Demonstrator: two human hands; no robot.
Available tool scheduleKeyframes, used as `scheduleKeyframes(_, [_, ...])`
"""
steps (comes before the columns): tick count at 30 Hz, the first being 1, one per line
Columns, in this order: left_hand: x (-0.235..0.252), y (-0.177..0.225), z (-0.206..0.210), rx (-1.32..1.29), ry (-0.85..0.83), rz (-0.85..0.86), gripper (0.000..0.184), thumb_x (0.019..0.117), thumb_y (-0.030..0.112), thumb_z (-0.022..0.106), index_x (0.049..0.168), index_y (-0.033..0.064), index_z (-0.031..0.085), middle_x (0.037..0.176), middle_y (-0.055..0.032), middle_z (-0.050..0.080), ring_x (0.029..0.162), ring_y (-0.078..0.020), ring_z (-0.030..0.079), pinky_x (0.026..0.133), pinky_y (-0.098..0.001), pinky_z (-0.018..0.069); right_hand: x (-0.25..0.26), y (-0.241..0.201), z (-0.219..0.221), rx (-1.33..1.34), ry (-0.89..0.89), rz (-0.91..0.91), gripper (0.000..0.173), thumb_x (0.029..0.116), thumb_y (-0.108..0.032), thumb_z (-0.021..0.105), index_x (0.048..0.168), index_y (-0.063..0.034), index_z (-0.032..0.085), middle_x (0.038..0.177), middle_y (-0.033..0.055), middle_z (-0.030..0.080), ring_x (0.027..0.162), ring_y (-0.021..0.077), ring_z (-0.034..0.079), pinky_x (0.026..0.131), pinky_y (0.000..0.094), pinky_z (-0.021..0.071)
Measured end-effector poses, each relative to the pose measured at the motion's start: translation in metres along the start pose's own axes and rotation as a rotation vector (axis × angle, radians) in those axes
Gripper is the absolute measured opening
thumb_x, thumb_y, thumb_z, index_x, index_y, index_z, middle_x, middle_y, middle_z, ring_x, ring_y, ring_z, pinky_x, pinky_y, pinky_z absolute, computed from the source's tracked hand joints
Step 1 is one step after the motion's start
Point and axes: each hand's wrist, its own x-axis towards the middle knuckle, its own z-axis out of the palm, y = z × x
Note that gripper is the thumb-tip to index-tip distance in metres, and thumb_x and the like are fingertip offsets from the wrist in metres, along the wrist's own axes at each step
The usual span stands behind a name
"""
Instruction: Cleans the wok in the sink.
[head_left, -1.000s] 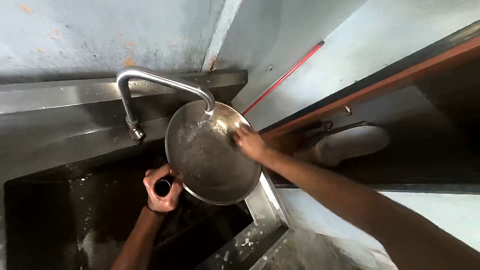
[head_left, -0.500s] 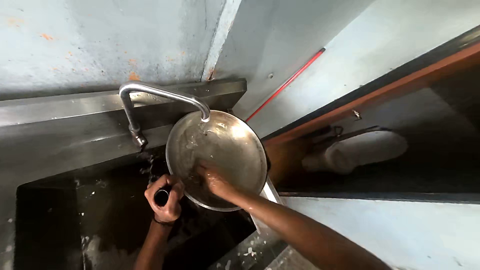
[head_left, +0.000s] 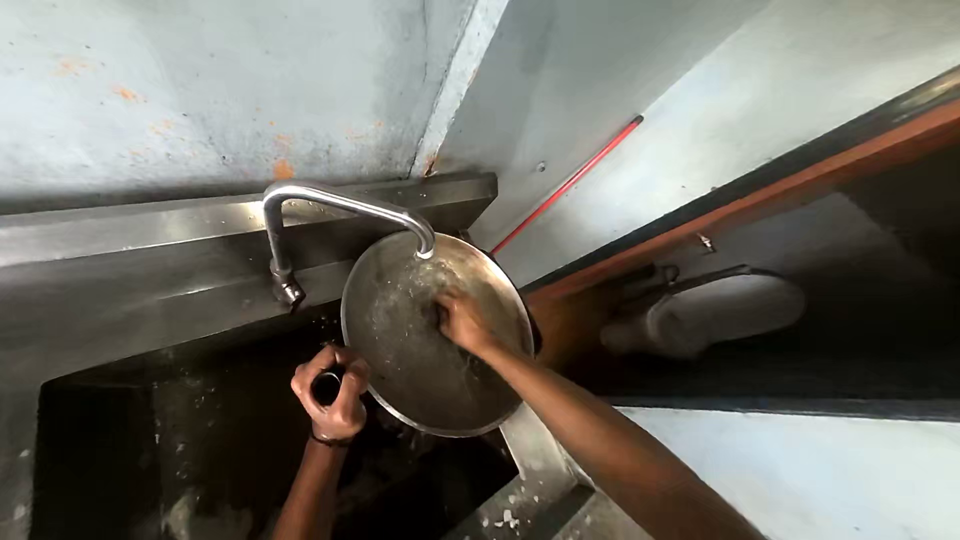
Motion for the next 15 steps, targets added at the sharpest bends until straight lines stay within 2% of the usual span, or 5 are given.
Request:
scheduleKeyframes(3, [0.002,0.000,0.002,-0.003,0.025,-0.010,0.019,0.0896,0.023,0.066,0.072,0.0184,0.060,0.055,0.0041,0.054,0.044,-0.0102,0.053,0.043,-0.0283,0.0489,0.036,-0.046,0.004,0.074,0.123,0.006,0.028,0.0936,-0.013,0.065,0.119,-0.0053,0.072,0.123,0.0214,0.067,0.114,0.0381,0.066,0.096,0.0568,0.0553])
scheduleKeyframes(6, [-0.002,0.000,0.000,-0.021,0.067,-0.030,0.018,0.0897,0.022,0.066,0.072,0.0181,0.062,0.055,0.0037,0.056,0.045,-0.0106,0.055,0.045,-0.0288,0.0515,-0.022,-0.096,0.017,0.216,0.002,-0.131,0.022,0.0949,-0.013,0.068,0.116,-0.0078,0.071,0.120,0.0159,0.067,0.109,0.0317,0.067,0.093,0.0519,0.0577])
scheduleKeyframes(10, [0.000,-0.004,-0.008,-0.049,0.092,-0.028,0.019,0.0908,0.022,0.064,0.072,0.0172,0.061,0.055,0.0036,0.055,0.045,-0.0106,0.055,0.045,-0.0286,0.0510,-0.063,-0.028,0.010,0.037,-0.108,-0.057,0.025,0.0952,-0.015,0.064,0.119,-0.0112,0.074,0.126,0.0125,0.067,0.112,0.0284,0.068,0.096,0.0490,0.0575])
scheduleKeyframes(13, [0.013,-0.012,-0.009,-0.088,0.117,-0.008,0.020,0.0902,0.022,0.067,0.072,0.0166,0.061,0.054,0.0030,0.054,0.045,-0.0109,0.055,0.045,-0.0286,0.0510,-0.003,0.025,-0.009,-0.155,0.066,0.129,0.028,0.0989,-0.020,0.060,0.124,-0.0135,0.071,0.131,0.0156,0.064,0.110,0.0349,0.068,0.090,0.0568,0.0582])
scheduleKeyframes(15, [0.014,-0.014,-0.011,-0.102,0.129,-0.020,0.020,0.0895,0.024,0.068,0.072,0.0166,0.061,0.054,0.0025,0.055,0.044,-0.0111,0.055,0.045,-0.0290,0.0515,0.045,0.009,-0.004,-0.101,0.263,0.113,0.031,0.0981,-0.019,0.062,0.126,-0.0087,0.069,0.134,0.0208,0.063,0.113,0.0389,0.068,0.091,0.0586,0.0576])
